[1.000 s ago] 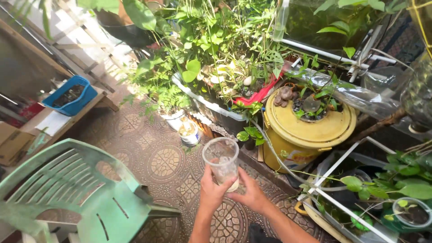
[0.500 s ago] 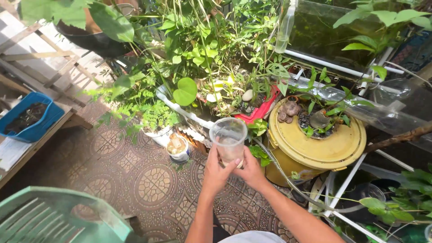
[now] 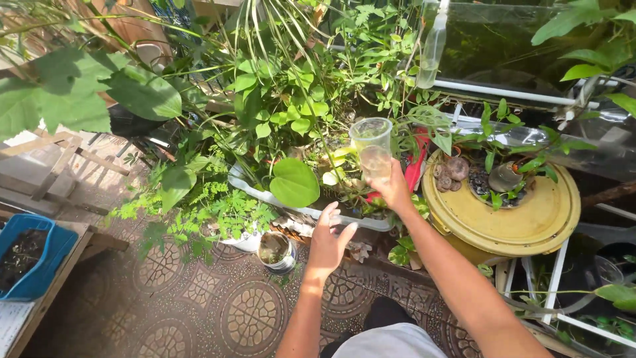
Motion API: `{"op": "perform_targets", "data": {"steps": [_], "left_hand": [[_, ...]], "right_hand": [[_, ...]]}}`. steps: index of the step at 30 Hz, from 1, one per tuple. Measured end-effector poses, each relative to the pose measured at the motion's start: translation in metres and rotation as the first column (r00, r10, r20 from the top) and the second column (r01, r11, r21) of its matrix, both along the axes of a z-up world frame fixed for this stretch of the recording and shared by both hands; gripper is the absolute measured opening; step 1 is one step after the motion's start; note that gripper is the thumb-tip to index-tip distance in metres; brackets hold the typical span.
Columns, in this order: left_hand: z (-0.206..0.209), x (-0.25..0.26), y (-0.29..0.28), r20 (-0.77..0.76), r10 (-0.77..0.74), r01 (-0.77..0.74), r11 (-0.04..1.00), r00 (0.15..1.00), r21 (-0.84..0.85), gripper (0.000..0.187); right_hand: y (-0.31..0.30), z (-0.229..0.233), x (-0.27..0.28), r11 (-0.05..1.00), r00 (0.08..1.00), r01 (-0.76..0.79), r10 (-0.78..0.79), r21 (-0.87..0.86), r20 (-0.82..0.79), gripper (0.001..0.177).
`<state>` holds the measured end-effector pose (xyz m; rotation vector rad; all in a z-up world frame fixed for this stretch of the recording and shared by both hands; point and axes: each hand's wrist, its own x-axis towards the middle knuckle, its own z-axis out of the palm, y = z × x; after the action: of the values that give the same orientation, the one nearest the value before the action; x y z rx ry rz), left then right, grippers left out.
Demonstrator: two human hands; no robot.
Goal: Watering various potted plants in an outdoor garden area using a plastic cup.
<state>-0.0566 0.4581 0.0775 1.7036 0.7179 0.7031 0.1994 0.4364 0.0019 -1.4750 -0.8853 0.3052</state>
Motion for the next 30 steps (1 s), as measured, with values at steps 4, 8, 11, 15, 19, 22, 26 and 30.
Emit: {"op": "perform_targets", "data": {"steps": [4,8,11,15,19,22,26,30], "left_hand": [[-0.013,0.037,0.039,0.040,0.001,-0.003,0.999,0.999,0.047,0.070],[-0.001,0.075,0.086,0.111,0.026,-0.036,0.995,0.993,0.091,0.075],[0.004,0.089,0.101,0.104,0.026,-0.035,0.996,0.994,0.078,0.078],[0.004,0.107,0.106,0.080,0.008,-0.010,0.999,0.997,0.032,0.079],[-0.007,0.114,0.106,0.109,-0.037,0.019,0.988,0.993,0.156,0.075],[-0.005,0.111,0.105,0.085,-0.074,0.045,0.954,0.994,0.297,0.072],[0.002,0.111,0.111,0.036,-0.118,0.103,0.955,0.992,0.279,0.072],[-0.002,0.110,0.119,0.037,-0.149,0.133,0.952,0.988,0.276,0.070]], "right_hand": [[0.041,-0.007,0.028,1.000,0.996,-0.009,0.007,-0.020,-0.084,0.076],[0.086,-0.029,0.059,0.996,0.997,0.062,-0.064,-0.066,-0.038,0.075],[0.104,-0.050,0.073,0.987,0.995,0.088,-0.093,-0.131,-0.031,0.073],[0.117,-0.059,0.080,0.984,0.979,0.053,-0.085,-0.173,-0.186,0.070],[0.135,-0.060,0.089,0.988,0.945,0.016,-0.066,-0.155,-0.321,0.070],[0.142,-0.069,0.088,0.984,0.926,0.029,-0.093,-0.177,-0.367,0.071],[0.151,-0.070,0.086,0.972,0.886,0.056,-0.153,-0.226,-0.437,0.072],[0.165,-0.080,0.082,0.977,0.793,0.041,-0.160,-0.211,-0.588,0.070]]}}
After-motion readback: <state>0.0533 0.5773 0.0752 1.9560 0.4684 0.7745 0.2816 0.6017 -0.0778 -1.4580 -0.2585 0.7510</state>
